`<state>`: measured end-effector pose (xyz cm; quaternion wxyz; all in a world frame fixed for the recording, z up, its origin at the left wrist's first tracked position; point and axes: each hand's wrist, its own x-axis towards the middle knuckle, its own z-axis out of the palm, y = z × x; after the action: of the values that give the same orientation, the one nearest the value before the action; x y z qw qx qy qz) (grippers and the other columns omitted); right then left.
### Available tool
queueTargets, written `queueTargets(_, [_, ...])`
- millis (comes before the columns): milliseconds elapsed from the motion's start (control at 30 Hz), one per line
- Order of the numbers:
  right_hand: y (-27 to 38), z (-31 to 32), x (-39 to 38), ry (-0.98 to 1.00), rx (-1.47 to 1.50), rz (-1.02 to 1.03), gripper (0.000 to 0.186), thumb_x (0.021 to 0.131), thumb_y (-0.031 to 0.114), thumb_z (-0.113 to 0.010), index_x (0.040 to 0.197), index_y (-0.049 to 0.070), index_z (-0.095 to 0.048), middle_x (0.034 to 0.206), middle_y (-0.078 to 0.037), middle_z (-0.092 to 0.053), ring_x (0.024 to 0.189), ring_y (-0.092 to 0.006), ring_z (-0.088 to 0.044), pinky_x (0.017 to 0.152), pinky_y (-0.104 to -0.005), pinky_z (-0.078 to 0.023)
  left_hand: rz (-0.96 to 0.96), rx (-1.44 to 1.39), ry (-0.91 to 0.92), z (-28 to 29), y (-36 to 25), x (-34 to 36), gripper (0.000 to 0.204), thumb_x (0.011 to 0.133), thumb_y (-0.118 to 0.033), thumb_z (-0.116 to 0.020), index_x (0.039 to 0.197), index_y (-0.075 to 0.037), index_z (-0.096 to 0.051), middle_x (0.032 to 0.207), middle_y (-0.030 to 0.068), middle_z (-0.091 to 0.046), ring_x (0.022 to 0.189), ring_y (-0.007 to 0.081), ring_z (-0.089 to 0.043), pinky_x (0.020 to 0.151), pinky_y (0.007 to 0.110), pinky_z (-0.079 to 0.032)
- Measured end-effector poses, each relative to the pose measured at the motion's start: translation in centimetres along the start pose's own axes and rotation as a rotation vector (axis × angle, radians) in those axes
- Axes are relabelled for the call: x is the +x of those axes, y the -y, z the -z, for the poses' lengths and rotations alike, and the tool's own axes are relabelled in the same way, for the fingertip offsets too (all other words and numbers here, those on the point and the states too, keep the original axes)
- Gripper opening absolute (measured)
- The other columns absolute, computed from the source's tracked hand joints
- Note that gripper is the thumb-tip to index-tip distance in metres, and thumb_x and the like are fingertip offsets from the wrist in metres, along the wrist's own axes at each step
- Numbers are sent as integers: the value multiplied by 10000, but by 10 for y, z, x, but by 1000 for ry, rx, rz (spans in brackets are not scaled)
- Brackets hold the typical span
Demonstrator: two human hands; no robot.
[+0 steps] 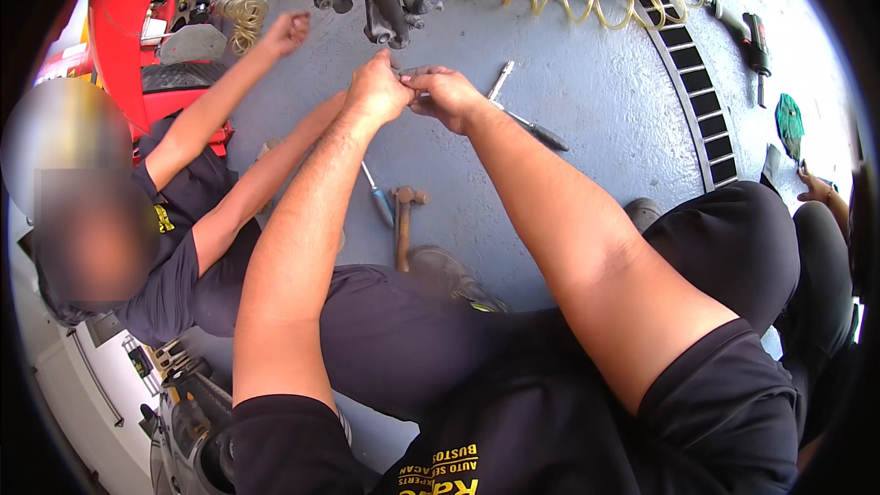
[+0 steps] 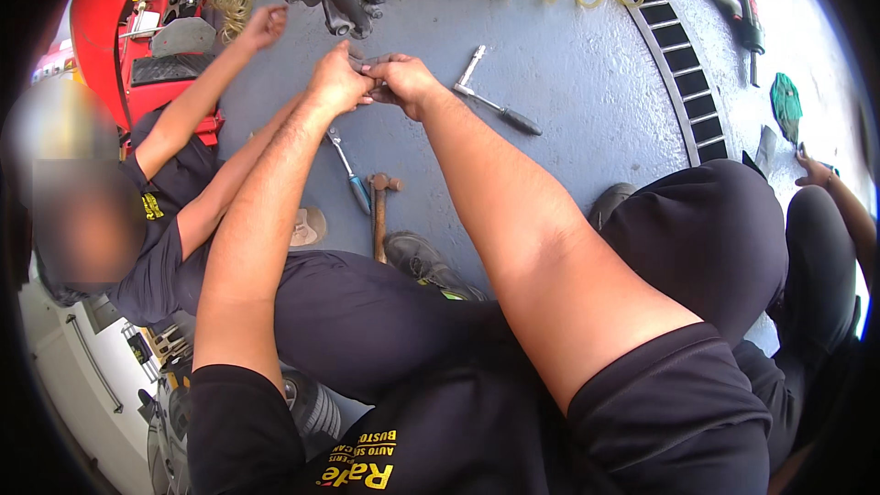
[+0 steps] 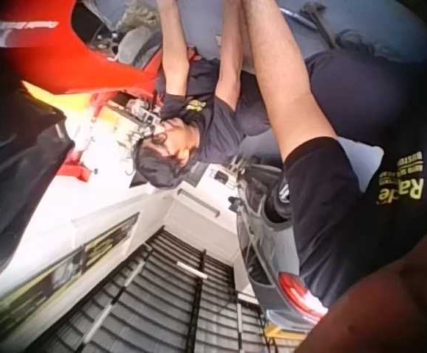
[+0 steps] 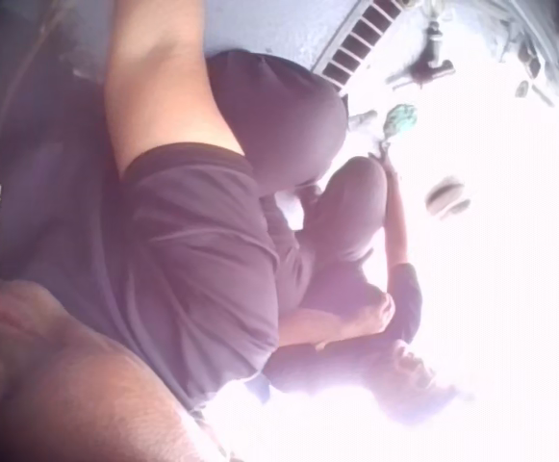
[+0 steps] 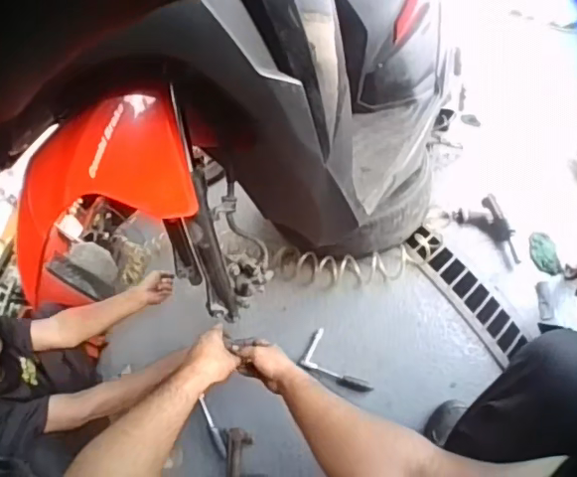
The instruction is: The person works on the front brake assembly of a motorcycle using a socket wrench and a screwdriver, removing bolts and handling the brake caliper with assistance from another person.
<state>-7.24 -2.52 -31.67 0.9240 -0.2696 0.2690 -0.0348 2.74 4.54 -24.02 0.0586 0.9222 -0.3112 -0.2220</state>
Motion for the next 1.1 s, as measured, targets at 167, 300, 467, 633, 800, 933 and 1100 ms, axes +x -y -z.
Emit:
queueTargets(167, [-3, 23, 14, -190, -60, 79, 130, 851, 11, -667, 969, -40, -643, 876, -122, -679, 740, -197, -660, 653, -293, -584, 251, -477, 427, 18, -9, 0, 650, 802, -261, -732, 1343, -39, -449, 1135, 123, -649, 869, 218, -679, 842, 390, -537])
queueTargets(300, [1, 30, 23, -207, 49, 203, 167, 857, 34, -688, 992, -33, -615, 898, -125, -677, 708, -191, -633, 660, -297, -544, -30, -579, 168, 44, 21, 37, 461, 795, -236, -739, 1148, 36, -621, 1170, 95, -649, 967, 225, -662, 920, 375, -507])
queueTargets(467, [26, 55, 45, -89, 151, 335, 288, 916, 49, -639, 1151, -57, -510, 1030, -136, -618, 882, -218, -631, 799, -293, -532, -279, -770, 192, 45, 1, 65, 164, 712, -126, -750, 826, -14, -713, 740, 74, -690, 668, 178, -645, 656, 298, -512])
queueTargets(633, [22, 12, 26, -143, 209, 436, 389, 923, -15, -586, 1250, -152, -427, 1166, -236, -583, 1077, -329, -638, 1022, -389, -514, -238, -732, 192, 40, 15, 75, 195, 704, -115, -761, 826, 27, -706, 750, 96, -693, 661, 183, -657, 647, 308, -534])
queueTargets(800, [26, 3, 23, -141, 286, 557, 347, 888, -64, -610, 1188, -142, -456, 1114, -224, -608, 1022, -318, -659, 958, -376, -554, -346, -765, 226, 48, 9, 69, 210, 707, -88, -764, 873, 28, -710, 797, 93, -703, 688, 186, -669, 665, 306, -542])
queueTargets(933, [19, 0, 26, -212, 346, 610, 317, 849, -60, -659, 1132, -116, -528, 1060, -200, -643, 923, -260, -666, 857, -346, -560, -391, -636, 193, 55, -3, 52, 272, 733, -102, -769, 955, 38, -694, 825, 98, -704, 715, 176, -661, 673, 307, -534])
queueTargets(1100, [10, -25, 21, -455, 82, 622, 199, 807, 8, -731, 979, -74, -676, 863, -132, -714, 774, -185, -678, 734, -286, -543, -406, -381, 61, 59, 13, 59, 429, 683, -303, -814, 972, 4, -734, 879, 85, -725, 830, 168, -659, 793, 322, -485])
